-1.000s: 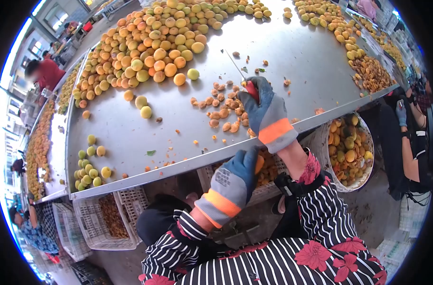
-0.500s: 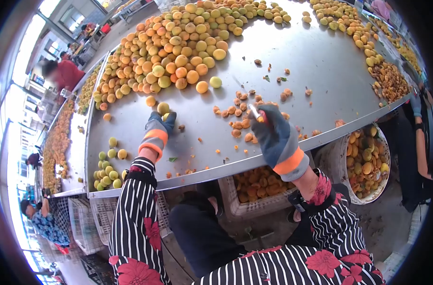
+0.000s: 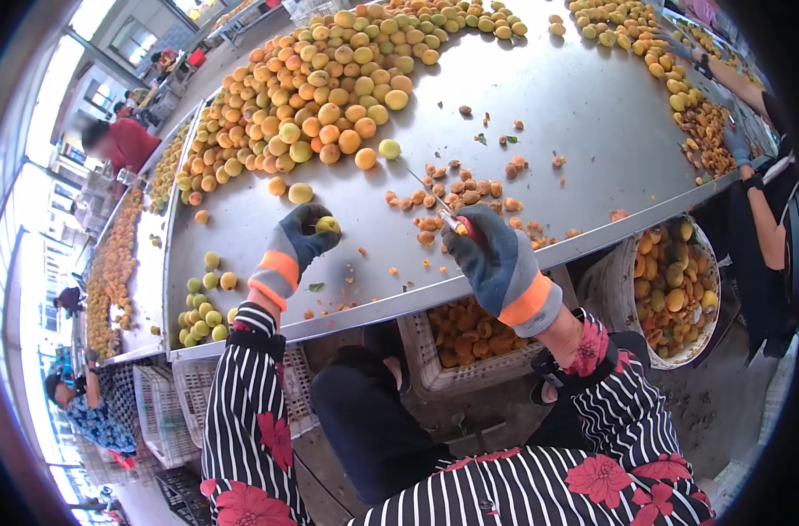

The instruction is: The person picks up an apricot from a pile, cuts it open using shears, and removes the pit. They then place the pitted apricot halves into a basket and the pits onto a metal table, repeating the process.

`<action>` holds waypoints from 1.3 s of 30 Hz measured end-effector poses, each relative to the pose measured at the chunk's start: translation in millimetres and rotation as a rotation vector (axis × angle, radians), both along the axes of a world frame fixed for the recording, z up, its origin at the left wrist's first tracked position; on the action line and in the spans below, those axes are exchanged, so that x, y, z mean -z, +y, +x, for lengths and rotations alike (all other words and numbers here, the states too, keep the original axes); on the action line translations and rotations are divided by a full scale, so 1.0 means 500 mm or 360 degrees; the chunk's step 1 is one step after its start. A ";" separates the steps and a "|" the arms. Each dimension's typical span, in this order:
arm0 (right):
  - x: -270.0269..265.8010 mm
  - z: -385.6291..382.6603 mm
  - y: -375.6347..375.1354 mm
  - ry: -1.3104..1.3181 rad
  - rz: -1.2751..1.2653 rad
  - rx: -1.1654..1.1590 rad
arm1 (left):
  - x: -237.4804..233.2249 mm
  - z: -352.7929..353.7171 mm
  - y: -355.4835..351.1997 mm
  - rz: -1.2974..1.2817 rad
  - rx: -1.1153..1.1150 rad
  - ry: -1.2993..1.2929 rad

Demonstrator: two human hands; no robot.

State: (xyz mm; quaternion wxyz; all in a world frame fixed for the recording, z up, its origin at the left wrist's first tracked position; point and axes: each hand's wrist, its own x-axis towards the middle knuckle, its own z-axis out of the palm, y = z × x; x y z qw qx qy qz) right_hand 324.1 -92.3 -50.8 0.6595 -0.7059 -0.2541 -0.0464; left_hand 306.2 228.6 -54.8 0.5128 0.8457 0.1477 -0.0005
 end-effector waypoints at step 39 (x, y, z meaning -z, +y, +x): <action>-0.040 -0.050 -0.011 0.0908 0.0505 -0.0585 | -0.126 -0.176 -0.171 0.0644 0.0060 -0.0242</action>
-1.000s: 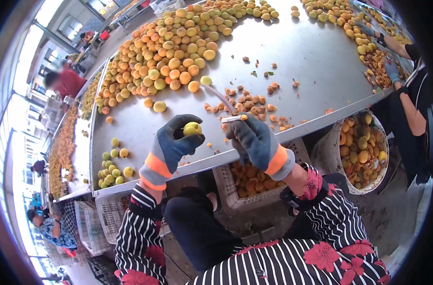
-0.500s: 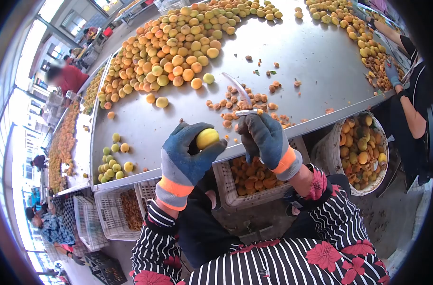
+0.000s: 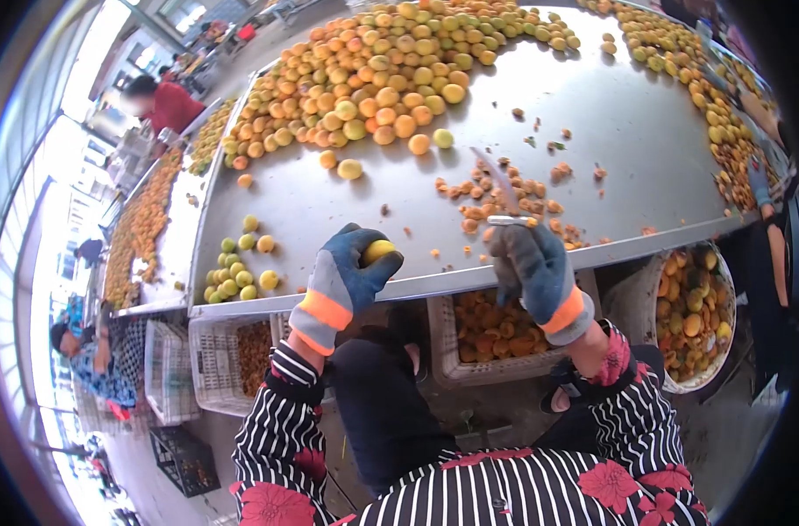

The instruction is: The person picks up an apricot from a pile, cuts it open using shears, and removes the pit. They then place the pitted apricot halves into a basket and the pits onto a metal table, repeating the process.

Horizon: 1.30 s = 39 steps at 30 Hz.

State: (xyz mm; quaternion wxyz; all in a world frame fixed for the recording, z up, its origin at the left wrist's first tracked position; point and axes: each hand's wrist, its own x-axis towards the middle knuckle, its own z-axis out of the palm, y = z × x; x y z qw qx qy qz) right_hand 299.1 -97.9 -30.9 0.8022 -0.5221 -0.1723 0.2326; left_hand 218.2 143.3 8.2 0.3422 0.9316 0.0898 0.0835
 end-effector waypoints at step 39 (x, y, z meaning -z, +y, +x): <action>0.048 -0.031 0.040 -0.0234 -0.0379 -0.0044 | 0.144 -0.030 0.495 0.1104 -0.0817 0.0756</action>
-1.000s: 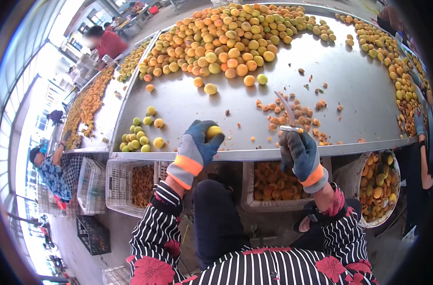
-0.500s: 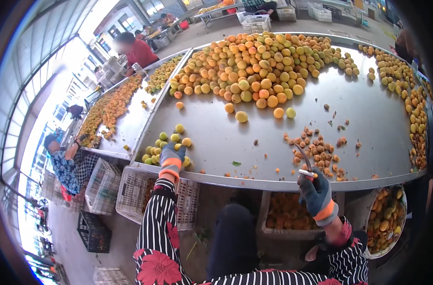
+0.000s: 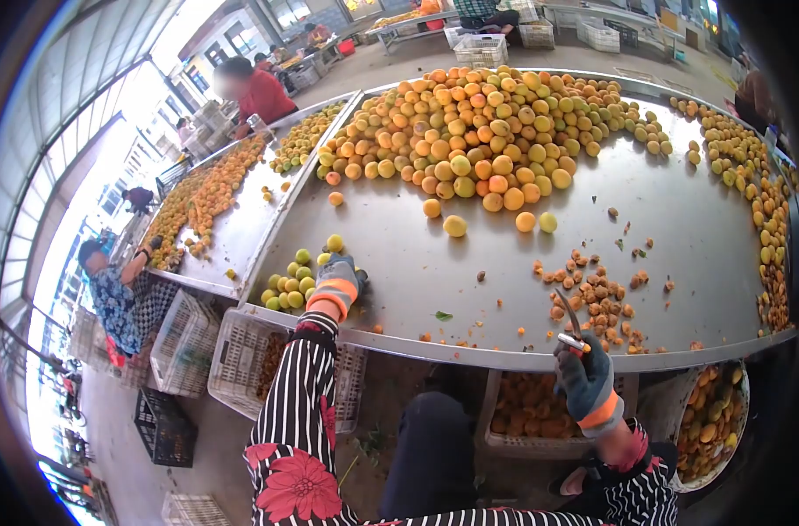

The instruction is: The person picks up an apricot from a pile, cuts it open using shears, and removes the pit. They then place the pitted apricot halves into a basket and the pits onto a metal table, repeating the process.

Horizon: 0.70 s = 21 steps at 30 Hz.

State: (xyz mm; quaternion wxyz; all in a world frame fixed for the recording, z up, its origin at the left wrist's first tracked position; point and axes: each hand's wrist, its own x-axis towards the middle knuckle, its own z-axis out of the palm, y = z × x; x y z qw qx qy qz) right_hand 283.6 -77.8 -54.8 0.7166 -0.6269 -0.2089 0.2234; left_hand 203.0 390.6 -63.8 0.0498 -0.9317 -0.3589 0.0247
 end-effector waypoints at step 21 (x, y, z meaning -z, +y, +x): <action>-0.085 -0.021 -0.043 -0.0211 0.0320 0.0014 | -0.134 0.049 -0.687 -0.2304 0.0615 -0.1643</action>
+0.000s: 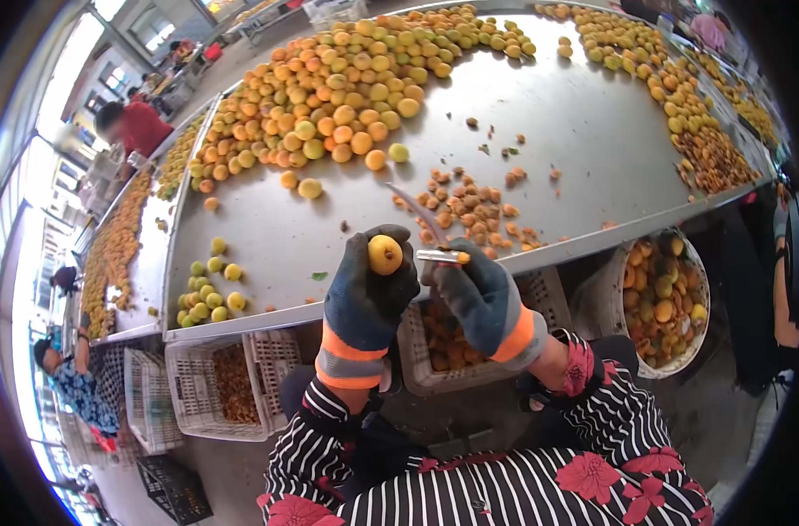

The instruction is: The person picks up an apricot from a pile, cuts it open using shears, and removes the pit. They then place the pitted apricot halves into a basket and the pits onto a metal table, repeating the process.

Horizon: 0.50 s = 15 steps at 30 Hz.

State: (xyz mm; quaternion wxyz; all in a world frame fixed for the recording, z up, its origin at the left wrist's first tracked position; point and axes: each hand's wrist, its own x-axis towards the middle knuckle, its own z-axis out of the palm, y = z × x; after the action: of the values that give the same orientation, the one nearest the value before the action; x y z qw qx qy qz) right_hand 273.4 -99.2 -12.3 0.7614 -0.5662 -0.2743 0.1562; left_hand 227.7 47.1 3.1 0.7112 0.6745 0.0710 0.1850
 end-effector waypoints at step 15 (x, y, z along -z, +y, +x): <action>0.043 0.029 0.012 -0.0290 -0.0299 0.0311 | 0.058 0.046 -0.011 -0.0818 0.0093 0.0327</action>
State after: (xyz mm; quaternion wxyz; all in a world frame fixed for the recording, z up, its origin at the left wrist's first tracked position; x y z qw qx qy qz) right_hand 288.0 -93.1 -33.9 0.6886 -0.6707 -0.2702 0.0543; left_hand 250.8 41.8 -26.0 0.8530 0.4890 0.1678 0.0709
